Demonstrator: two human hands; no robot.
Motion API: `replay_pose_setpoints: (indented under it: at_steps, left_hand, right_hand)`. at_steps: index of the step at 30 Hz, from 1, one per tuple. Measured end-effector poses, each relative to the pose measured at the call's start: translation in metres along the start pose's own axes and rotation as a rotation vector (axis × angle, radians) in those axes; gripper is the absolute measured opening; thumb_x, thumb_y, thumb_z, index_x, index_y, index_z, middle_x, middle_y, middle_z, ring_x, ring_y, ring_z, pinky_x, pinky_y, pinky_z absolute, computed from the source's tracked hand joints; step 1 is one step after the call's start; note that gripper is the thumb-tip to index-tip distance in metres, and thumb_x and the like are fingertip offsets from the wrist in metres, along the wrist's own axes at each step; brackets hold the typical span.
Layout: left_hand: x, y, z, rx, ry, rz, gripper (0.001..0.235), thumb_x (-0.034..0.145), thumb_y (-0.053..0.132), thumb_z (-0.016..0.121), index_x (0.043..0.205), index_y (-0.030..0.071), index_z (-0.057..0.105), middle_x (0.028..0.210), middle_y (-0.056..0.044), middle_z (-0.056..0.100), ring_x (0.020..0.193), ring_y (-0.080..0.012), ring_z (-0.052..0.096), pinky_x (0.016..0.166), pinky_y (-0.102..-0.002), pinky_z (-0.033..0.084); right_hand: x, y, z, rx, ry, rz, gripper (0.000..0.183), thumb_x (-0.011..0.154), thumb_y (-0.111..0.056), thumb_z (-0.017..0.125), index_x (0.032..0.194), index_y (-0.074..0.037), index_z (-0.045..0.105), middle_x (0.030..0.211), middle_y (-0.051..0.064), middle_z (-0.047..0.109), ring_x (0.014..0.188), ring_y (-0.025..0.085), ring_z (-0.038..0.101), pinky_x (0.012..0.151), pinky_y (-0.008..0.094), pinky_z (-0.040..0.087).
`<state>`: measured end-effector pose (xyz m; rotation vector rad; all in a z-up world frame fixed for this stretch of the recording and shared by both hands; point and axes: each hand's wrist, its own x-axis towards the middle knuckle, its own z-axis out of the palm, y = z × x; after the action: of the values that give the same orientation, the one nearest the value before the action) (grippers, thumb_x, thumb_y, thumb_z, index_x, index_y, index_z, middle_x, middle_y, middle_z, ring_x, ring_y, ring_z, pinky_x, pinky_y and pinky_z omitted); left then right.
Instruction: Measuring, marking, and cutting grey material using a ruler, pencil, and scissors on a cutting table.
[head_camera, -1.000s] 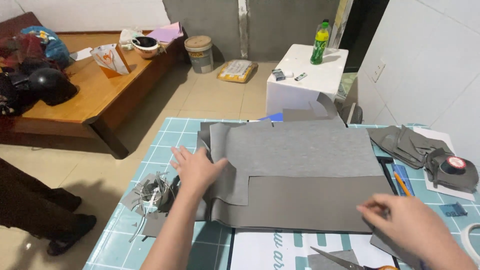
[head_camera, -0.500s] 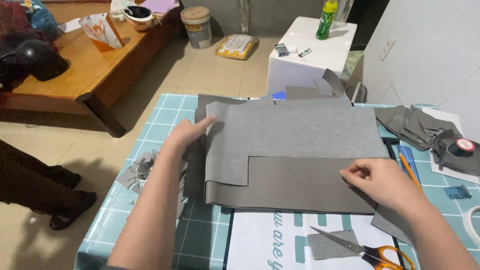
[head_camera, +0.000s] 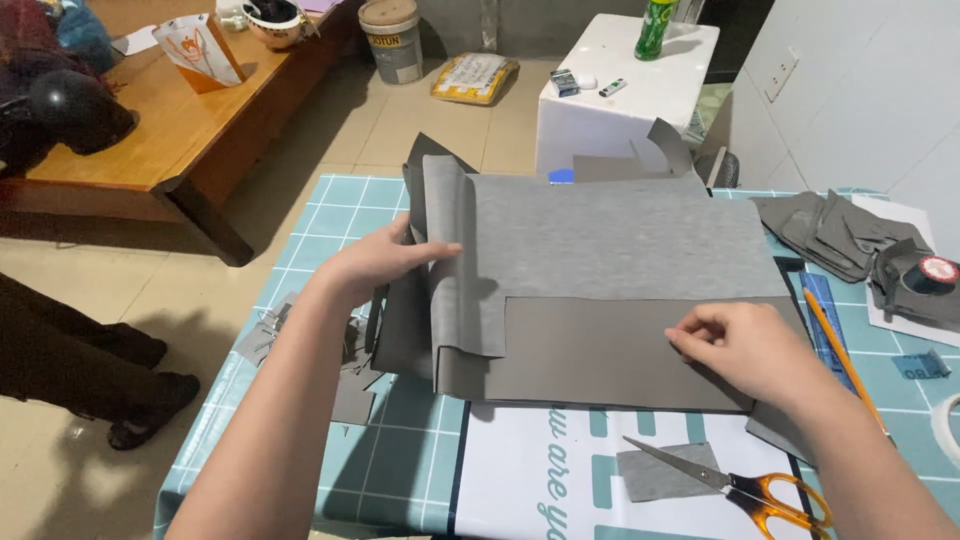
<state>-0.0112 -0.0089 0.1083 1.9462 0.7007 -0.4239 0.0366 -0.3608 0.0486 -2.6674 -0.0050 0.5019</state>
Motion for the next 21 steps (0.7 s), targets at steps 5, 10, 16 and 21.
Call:
replay_pose_setpoints:
  at_steps: [5,10,16,21]
  left_hand:
    - [0.020,-0.014,0.013,0.023,0.075,0.158,0.081,0.076,0.033,0.074,0.148,0.017,0.040,0.141,-0.005,0.061,0.121,-0.0233,0.061,0.099,-0.037,0.050]
    - [0.014,-0.012,0.015,-0.164,0.144,0.331,0.054,0.076,0.007,0.059,0.129,0.018,0.061,0.113,-0.002,0.070,0.094,-0.0176,0.064,0.075,-0.029,0.051]
    - [-0.016,0.003,0.003,-0.514,0.017,0.587,0.055,0.081,-0.007,0.064,0.133,0.012,0.063,0.112,-0.008,0.075,0.089,-0.0200,0.071,0.073,-0.032,0.060]
    - [-0.040,0.024,-0.008,-0.565,0.051,0.747,0.062,0.074,0.000,0.070,0.135,0.011,0.063,0.125,-0.002,0.066,0.106,-0.0152,0.069,0.088,-0.026,0.057]
  right_hand:
    - [0.003,-0.001,0.004,-0.005,-0.015,-0.018,0.026,0.093,-0.039,0.072,0.093,-0.016,0.085,0.081,-0.002,0.081,0.076,0.013,0.063,0.071,0.028,0.046]
    - [0.000,0.004,-0.003,0.061,0.018,-0.022,0.026,0.094,-0.035,0.072,0.092,-0.013,0.085,0.080,-0.001,0.086,0.077,0.011,0.068,0.075,0.025,0.047]
    - [0.012,0.033,-0.018,0.310,0.313,-0.067,0.031,0.098,-0.037,0.070,0.085,-0.012,0.082,0.076,0.002,0.080,0.073,0.012,0.067,0.075,0.028,0.045]
    - [0.041,0.057,-0.018,0.452,0.478,-0.140,0.037,0.099,-0.043,0.065,0.119,-0.012,0.068,0.108,0.001,0.071,0.097,0.015,0.060,0.089,0.033,0.043]
